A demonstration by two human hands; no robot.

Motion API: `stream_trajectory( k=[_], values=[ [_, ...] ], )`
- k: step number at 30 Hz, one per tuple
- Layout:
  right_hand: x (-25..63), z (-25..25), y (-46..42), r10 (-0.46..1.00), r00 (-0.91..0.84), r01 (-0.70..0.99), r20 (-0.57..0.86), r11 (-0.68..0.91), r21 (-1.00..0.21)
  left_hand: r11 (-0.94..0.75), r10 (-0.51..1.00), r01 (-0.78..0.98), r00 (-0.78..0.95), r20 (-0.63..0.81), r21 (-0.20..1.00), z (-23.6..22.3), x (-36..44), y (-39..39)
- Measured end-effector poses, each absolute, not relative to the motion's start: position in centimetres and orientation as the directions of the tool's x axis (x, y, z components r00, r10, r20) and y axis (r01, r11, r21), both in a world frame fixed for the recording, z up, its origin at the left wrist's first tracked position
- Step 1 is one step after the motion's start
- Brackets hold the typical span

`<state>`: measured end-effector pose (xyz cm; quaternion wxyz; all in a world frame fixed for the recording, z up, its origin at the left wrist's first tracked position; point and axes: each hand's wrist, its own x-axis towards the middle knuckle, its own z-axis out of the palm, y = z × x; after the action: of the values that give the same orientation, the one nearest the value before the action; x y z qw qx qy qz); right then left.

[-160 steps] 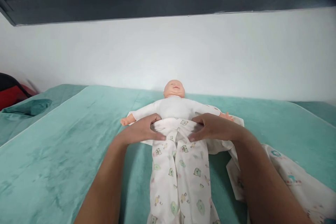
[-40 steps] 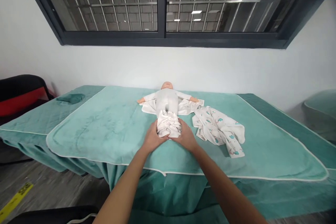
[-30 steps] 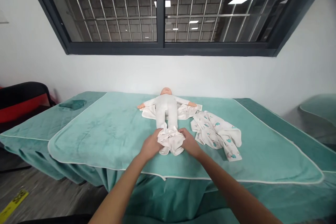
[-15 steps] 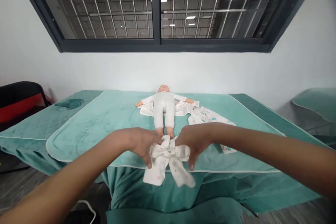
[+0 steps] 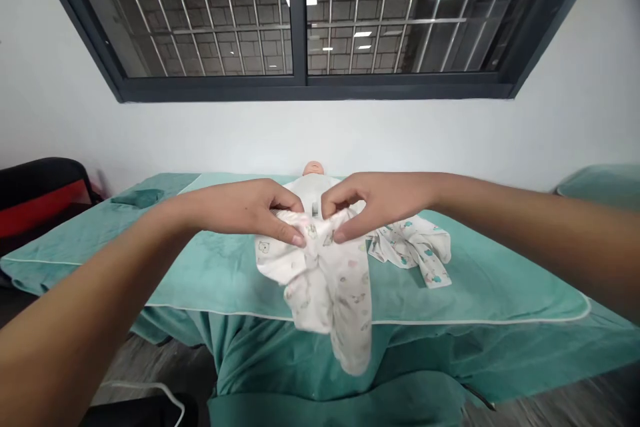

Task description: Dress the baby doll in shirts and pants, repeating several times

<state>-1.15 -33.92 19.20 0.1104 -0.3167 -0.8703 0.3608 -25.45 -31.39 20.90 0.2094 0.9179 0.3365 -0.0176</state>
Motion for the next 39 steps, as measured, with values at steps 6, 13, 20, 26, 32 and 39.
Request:
stream_trajectory(
  k=[6,13,20,26,32,39],
  values=[
    [-2.3,19.0,-35.0,0.621,-0.766,0.612,-0.169,0.623,-0.487,-0.634,0.562,0.550,0.811,-0.164,0.544,20.7,-25.6,-32.0],
    [-2.1,19.7,-35.7,0.644,-0.762,0.541,-0.065,0.578,-0.611,-0.643,0.646,0.440,0.752,0.135,0.627,20.5,-25.7,-33.3],
    [1.8,16.4,-33.8,0.795,-0.604,0.785,0.052,0.605,-0.131,-0.625,0.777,0.710,0.605,0.173,0.326,16.7,-27.4,-30.6],
    [0.7,15.5,-34.6,0.933,-0.358,0.755,0.044,0.317,-0.574,-0.502,0.862,0.737,0.382,0.334,0.452,15.4,-26.6,-30.7],
    [-3.4,15.2,-35.6,0.916,-0.326,0.176,0.233,0.301,-0.937,-0.697,0.701,0.223,0.409,0.584,0.681,15.3,-23.8,-32.4],
    [-6.2,11.6,-35.0,0.950,-0.156,-0.226,0.270,0.232,-0.946,-0.514,0.858,0.248,0.156,0.490,0.821,6.0,-20.9,-34.8]
  ],
)
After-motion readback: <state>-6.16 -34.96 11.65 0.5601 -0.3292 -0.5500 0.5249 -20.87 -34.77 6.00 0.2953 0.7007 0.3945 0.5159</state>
